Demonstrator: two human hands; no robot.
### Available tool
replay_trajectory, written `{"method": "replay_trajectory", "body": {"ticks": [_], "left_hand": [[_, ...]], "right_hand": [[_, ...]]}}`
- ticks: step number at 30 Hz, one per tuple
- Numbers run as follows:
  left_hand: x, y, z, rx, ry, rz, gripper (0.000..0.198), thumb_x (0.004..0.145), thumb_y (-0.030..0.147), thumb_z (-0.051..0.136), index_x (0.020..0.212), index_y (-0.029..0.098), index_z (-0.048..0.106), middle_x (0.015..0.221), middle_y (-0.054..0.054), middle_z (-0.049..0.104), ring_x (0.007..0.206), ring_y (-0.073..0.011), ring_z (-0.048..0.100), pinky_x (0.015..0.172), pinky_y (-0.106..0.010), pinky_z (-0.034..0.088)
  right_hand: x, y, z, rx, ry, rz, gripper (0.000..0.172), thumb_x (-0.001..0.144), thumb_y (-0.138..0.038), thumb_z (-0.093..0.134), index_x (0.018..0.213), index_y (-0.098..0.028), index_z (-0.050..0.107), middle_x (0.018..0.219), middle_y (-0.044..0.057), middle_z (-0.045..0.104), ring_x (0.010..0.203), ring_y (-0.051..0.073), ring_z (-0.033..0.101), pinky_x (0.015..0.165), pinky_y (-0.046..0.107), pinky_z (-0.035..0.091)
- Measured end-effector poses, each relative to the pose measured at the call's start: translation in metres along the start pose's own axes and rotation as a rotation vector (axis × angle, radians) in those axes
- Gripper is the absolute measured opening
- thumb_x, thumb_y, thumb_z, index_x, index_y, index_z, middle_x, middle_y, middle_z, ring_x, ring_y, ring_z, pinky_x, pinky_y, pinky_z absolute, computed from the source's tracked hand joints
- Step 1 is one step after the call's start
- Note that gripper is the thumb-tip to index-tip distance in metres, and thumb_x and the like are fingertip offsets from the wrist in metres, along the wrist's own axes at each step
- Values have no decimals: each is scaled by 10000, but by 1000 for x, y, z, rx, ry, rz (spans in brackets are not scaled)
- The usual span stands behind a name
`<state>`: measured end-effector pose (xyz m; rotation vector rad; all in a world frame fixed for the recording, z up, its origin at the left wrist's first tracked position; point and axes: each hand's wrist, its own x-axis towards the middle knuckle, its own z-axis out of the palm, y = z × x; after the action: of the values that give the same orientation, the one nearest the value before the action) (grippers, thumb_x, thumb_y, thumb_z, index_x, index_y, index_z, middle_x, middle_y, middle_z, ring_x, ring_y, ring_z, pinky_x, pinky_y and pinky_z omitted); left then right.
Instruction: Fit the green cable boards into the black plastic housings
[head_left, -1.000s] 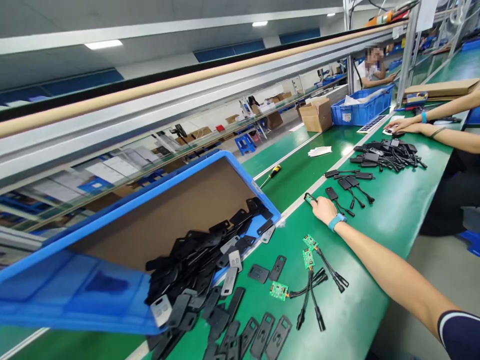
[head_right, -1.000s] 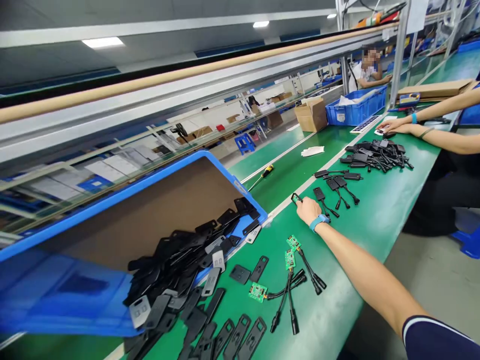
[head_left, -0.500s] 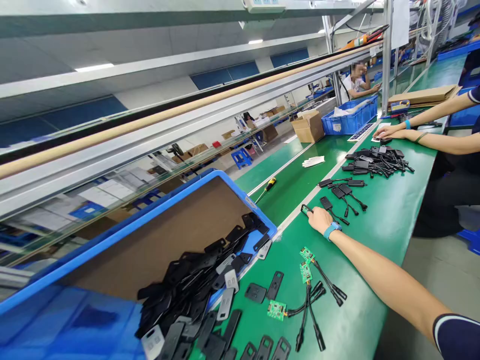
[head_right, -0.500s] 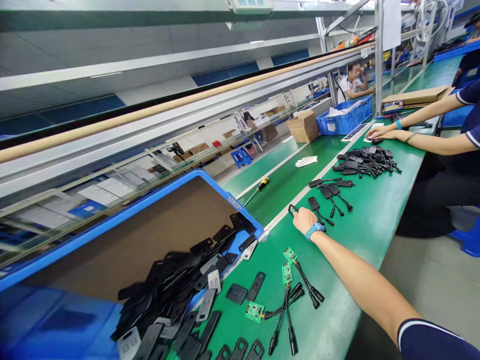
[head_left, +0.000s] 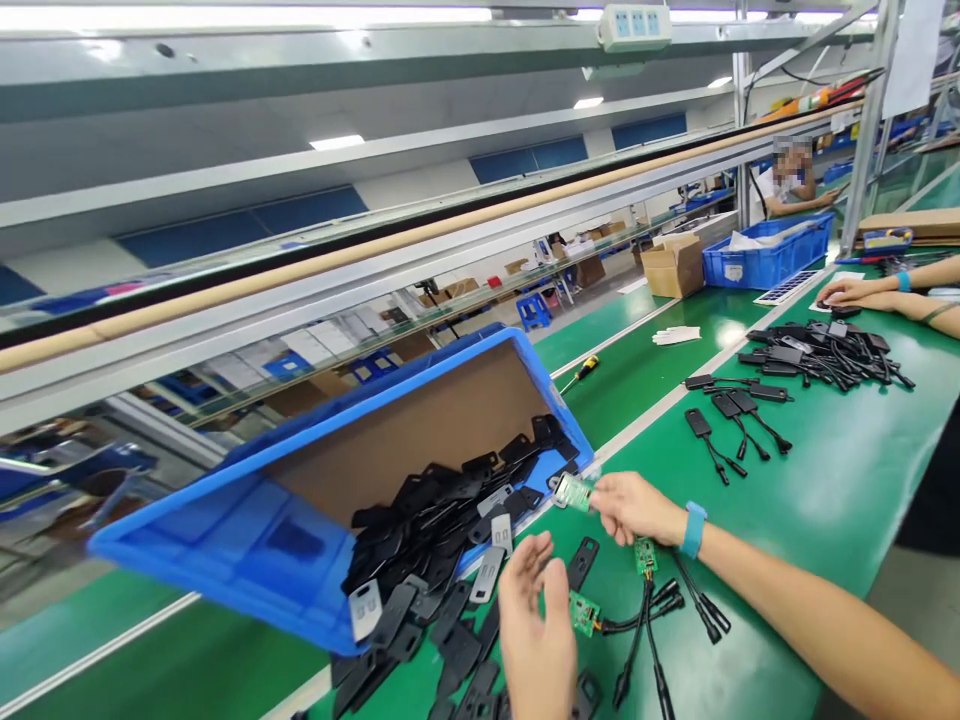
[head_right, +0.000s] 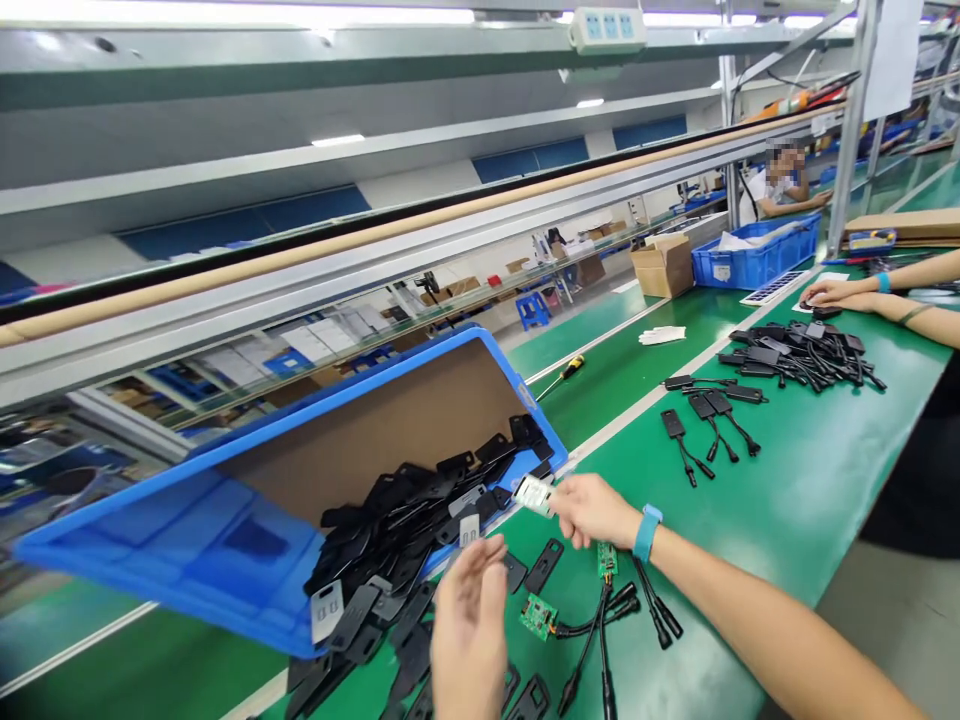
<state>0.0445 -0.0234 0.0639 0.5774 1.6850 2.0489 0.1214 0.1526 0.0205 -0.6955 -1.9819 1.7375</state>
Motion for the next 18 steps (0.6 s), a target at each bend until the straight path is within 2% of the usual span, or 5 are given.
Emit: {"method": "replay_trajectory", "body": {"ticks": [4, 7, 12, 15, 18], "left_hand": [[28, -31, 8, -162, -165, -289, 536, 749, 460, 781, 1147, 129, 640, 1103, -142, 691, 1054, -295, 646, 917, -393, 519], [30, -42, 1, -389, -132, -368, 448, 802, 400, 731, 1146, 127, 639, 1139, -160, 691, 1079, -305, 650, 874, -391, 549], [33, -40, -12, -542, 137, -394, 193, 882, 131, 564, 1067, 117, 619, 892, -114, 708, 754, -180, 693, 622, -267, 559], [36, -42, -17, -498, 90, -481, 161, 871, 114, 581, 1030, 109, 600, 750, -54, 648, 507, -95, 552, 415, -182, 406], [35, -50, -17, -483, -5, -539, 116, 875, 148, 583, 984, 108, 588, 689, -22, 587, 451, -78, 467, 369, -178, 316]], "right_hand": [[-17, 2, 38, 155, -334, -45, 381, 905, -557, 530, 948, -179, 538, 530, -53, 580, 358, 96, 516, 358, 163, 390], [-20, 10, 50, 147, -420, -43, 477, 891, -642, 517, 875, -168, 562, 558, -27, 606, 409, 94, 553, 422, 177, 440], [-5, 25, 41, 92, -45, -135, 575, 862, -701, 522, 869, -136, 628, 713, 51, 659, 600, 140, 630, 567, 248, 504], [15, 35, 33, 0, 153, -139, 530, 832, -622, 630, 1073, -152, 592, 885, 66, 667, 742, 165, 654, 691, 292, 541], [43, 40, 33, -137, 192, -72, 561, 837, -511, 656, 1240, -154, 497, 908, 51, 653, 740, 165, 652, 681, 288, 540]]}}
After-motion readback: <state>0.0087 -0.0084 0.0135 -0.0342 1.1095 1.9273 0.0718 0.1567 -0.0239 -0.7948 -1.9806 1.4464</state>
